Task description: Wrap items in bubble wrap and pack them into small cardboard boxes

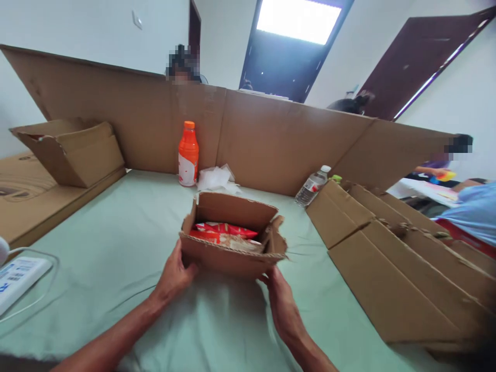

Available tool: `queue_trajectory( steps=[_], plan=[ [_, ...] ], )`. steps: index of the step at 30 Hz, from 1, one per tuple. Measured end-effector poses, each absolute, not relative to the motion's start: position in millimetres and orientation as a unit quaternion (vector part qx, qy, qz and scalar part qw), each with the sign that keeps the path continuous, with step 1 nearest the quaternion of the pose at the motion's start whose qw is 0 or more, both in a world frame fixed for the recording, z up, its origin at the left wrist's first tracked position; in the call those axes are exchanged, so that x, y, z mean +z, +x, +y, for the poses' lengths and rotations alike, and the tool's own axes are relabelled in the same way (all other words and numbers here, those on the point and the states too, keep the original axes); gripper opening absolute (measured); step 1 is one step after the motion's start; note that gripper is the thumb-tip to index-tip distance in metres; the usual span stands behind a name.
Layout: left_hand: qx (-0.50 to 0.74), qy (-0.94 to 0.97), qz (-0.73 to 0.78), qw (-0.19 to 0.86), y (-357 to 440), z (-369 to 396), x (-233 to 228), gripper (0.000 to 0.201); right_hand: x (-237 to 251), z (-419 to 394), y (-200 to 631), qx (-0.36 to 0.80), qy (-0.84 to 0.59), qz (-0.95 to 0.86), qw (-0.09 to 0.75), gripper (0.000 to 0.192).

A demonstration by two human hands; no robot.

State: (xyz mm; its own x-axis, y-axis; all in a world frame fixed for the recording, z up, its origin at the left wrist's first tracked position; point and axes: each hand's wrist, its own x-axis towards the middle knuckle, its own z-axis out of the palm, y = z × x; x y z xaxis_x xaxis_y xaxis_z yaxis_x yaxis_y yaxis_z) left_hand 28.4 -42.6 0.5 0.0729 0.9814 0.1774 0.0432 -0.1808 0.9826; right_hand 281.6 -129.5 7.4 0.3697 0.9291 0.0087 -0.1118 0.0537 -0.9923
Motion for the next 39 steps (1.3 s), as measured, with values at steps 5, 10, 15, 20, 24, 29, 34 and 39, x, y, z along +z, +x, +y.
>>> queue_trajectory(
  steps=[5,10,15,20,24,29,34,39],
  plan=[
    [0.578,0.490,0.502,0.417,-10.6,0.6,13.1,0.065,4.5,-47.2,235.3,0.465,-0.489,-0.473,0.566,0.063],
    [0.595,0.446,0.543,0.390,-26.5,11.6,9.8,0.051,16.5,8.0,240.6,0.379,-0.524,-0.598,0.473,0.058],
    [0.593,0.433,0.557,0.387,-21.5,12.4,1.3,0.055,42.4,86.8,281.1,0.213,-0.607,-0.638,0.423,0.044],
    [0.596,0.438,0.552,0.385,-17.5,14.1,-7.2,0.065,58.8,180.3,273.1,0.107,-0.636,-0.662,0.382,0.044],
    [0.605,0.441,0.543,0.380,-17.9,16.4,-9.6,0.063,63.3,222.7,252.0,0.085,-0.636,-0.656,0.397,0.014],
    [0.600,0.442,0.550,0.377,-19.1,17.2,-9.8,0.059,84.8,224.2,269.8,0.087,-0.607,-0.572,0.545,0.016],
    [0.604,0.432,0.548,0.386,-18.8,15.8,-4.3,0.055,106.6,148.1,324.5,0.151,-0.561,-0.481,0.657,0.036],
    [0.607,0.449,0.534,0.381,-20.7,13.7,1.0,0.056,78.2,35.7,340.8,0.268,-0.561,-0.454,0.638,0.047]
  ],
)
